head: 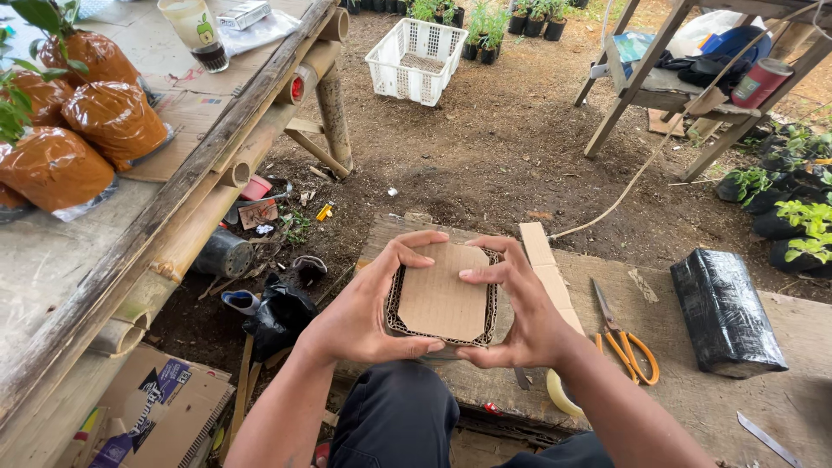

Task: The person cuts a piece of cardboard with scissors, places it on top of a cardboard box containing a plant, and secures it with clear tape. The person then tapes the sides of the box to seal it.

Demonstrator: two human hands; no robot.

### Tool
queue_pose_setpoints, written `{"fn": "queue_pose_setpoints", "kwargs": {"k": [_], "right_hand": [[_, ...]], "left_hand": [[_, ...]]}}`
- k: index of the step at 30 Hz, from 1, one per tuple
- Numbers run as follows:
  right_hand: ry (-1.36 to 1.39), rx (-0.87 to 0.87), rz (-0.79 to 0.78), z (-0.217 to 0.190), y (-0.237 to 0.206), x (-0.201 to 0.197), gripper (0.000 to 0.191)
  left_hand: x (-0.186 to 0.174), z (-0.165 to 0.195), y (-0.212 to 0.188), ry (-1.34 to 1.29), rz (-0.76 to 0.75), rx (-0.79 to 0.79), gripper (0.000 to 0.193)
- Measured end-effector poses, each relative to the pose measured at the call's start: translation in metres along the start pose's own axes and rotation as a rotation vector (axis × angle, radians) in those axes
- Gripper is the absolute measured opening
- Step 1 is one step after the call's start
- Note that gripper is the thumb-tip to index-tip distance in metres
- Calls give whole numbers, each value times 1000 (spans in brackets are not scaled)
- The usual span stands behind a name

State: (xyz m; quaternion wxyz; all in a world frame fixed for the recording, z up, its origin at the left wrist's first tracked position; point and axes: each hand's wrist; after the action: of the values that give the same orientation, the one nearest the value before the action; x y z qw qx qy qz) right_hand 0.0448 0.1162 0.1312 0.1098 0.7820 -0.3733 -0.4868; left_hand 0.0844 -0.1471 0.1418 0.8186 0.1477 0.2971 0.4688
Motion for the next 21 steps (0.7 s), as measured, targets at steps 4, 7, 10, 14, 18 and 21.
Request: {"fn": "queue_pose_setpoints", "kwargs": {"k": [4,7,10,14,18,21], "right_hand": [[-20,13,8,-4,-3,5,83],[-36,16,0,-10,-4,4,84],[-59,12,-1,-18,-5,2,85],[-111,-9,45,-25,-6,1,83],[-152,-44,88,-21,-8,-1,81],[-179,-84,106,-16,-12,-3,82]], "left_hand": [[-1,2,-5,-34,-14,-38,77],[-1,4,-6,-51,-54,-55,79],[1,6,-7,1,1,37,88],[8,6,-6,-9,30,-30,100],[9,3,-1,-33,37,-32,121],[7,1,3,-99,7,-46,125]]}}
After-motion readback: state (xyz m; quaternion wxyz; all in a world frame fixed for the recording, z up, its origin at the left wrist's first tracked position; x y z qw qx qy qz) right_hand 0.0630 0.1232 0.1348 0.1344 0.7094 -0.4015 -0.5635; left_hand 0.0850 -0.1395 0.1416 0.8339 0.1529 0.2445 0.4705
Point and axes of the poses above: each hand's wrist, its own y-axis towards the middle knuckle, its own x-axis out of the palm, z = x × y, and after that the axes turned 6 degrees about -z, right-handed
